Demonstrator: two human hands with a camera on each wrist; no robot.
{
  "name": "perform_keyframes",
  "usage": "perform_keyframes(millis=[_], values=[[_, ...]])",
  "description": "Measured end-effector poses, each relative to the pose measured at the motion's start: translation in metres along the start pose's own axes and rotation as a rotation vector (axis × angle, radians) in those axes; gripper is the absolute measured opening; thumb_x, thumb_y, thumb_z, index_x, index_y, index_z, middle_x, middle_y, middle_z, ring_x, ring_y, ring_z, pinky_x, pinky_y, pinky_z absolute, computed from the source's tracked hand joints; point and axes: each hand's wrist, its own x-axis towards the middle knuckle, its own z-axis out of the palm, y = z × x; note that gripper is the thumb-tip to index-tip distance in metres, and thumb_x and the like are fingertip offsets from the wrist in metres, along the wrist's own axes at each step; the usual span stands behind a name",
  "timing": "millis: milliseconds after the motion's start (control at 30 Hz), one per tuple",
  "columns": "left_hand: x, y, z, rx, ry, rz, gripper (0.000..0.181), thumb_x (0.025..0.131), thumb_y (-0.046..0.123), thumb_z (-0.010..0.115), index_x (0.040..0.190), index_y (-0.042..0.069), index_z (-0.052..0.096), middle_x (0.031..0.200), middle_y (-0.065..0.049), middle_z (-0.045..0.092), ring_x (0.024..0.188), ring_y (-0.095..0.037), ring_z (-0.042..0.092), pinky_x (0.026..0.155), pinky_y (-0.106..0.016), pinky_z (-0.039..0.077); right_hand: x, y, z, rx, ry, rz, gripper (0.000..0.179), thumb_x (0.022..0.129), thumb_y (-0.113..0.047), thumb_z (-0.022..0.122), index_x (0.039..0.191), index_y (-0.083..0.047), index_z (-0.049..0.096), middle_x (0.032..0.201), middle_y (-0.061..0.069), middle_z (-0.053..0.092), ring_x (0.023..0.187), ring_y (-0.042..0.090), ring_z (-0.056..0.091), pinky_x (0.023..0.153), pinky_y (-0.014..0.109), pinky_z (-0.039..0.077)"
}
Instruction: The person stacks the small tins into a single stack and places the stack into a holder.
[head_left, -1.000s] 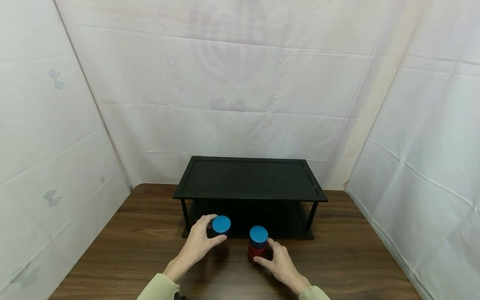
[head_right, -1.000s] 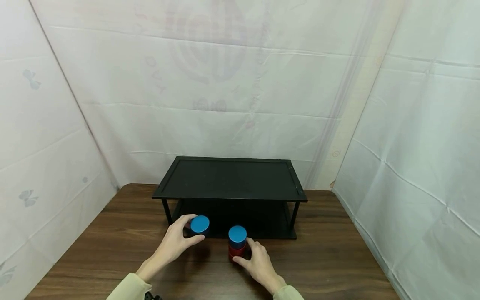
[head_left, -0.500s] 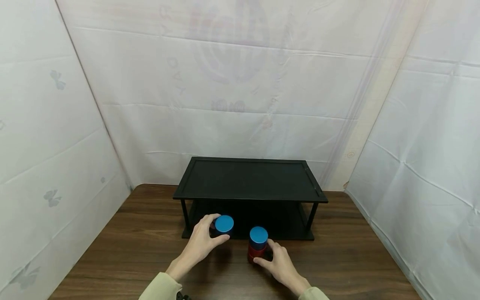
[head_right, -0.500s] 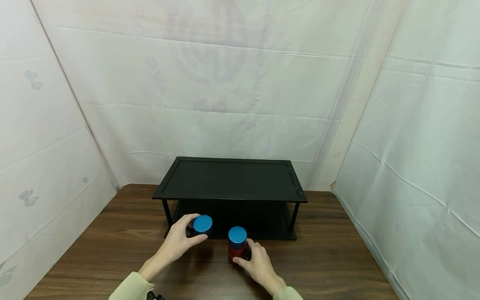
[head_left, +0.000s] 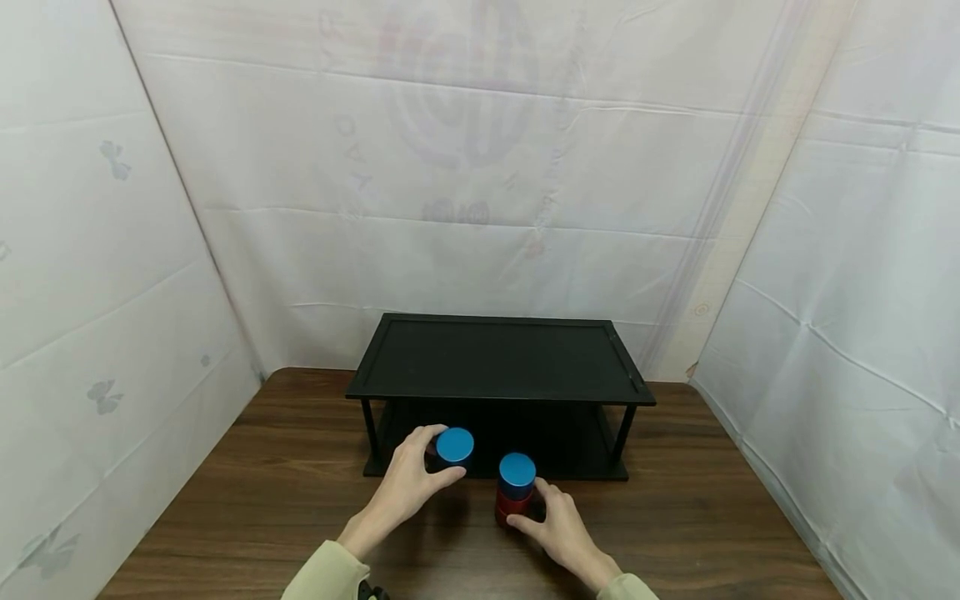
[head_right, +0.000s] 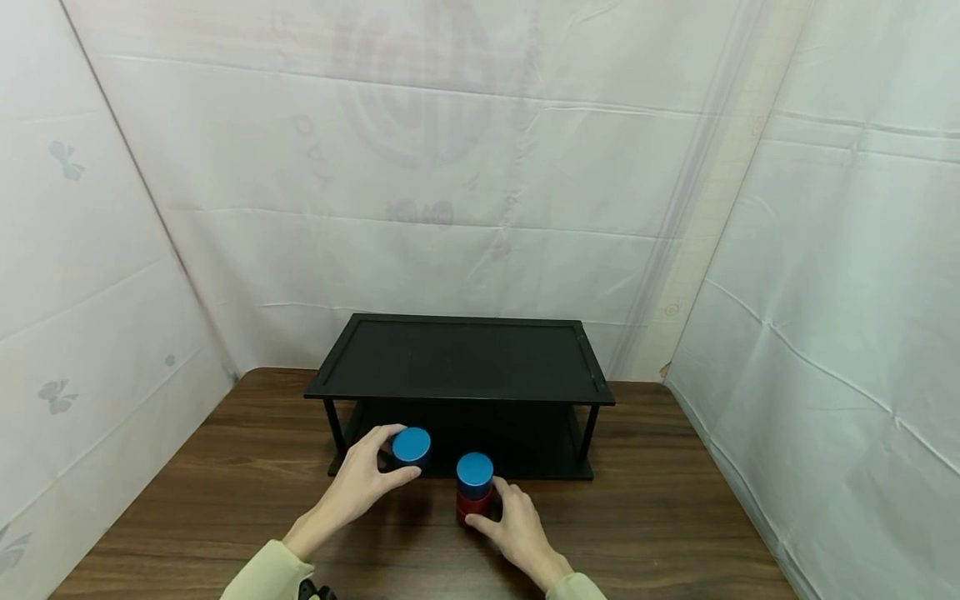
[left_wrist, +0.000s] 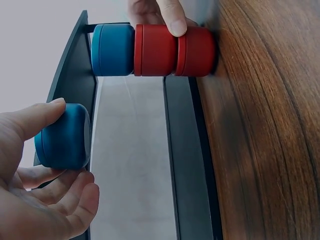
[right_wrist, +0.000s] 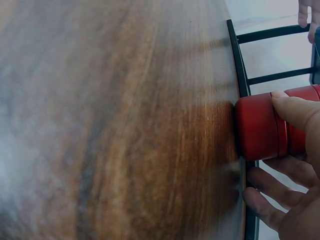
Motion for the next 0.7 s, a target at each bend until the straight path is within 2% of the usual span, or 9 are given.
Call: perform_keyframes(millis=[133, 400, 700], values=[[0.000, 0.003, 0.001, -0.010, -0.001, 0.008, 0.057, 0.075, 0.024, 0.083, 0.124, 0.009, 0.059, 0.114, -0.004, 0.062, 0.096, -0.013, 0.057, 0.082, -0.035, 0.051, 0.000, -0.001, 0.000, 0.006, -0.001, 0.016, 0.056, 0.081, -0.042, 0.075, 0.121, -0.006, 0.059, 0.110, 0.009, 0.069, 0.100, 0.024, 0.066, 0.083, 0.041, 0.056], [0.001, 0.009, 0.002, -0.021, -0.001, 0.025, 0.056, 0.075, 0.025, 0.082, 0.124, 0.010, 0.059, 0.112, -0.002, 0.062, 0.095, -0.012, 0.056, 0.077, -0.027, 0.049, 0.000, -0.001, 0.000, 0.016, -0.001, 0.009, 0.057, 0.082, -0.042, 0.074, 0.124, -0.006, 0.057, 0.110, 0.007, 0.069, 0.100, 0.022, 0.066, 0.083, 0.039, 0.056], [0.003, 0.014, 0.005, -0.030, -0.008, 0.054, 0.055, 0.076, 0.025, 0.082, 0.124, 0.011, 0.059, 0.110, -0.001, 0.061, 0.096, -0.012, 0.056, 0.077, -0.027, 0.049, 0.000, 0.000, -0.001, 0.008, -0.007, 0.005, 0.056, 0.082, -0.042, 0.074, 0.123, -0.007, 0.058, 0.110, 0.007, 0.069, 0.099, 0.022, 0.067, 0.082, 0.039, 0.056]])
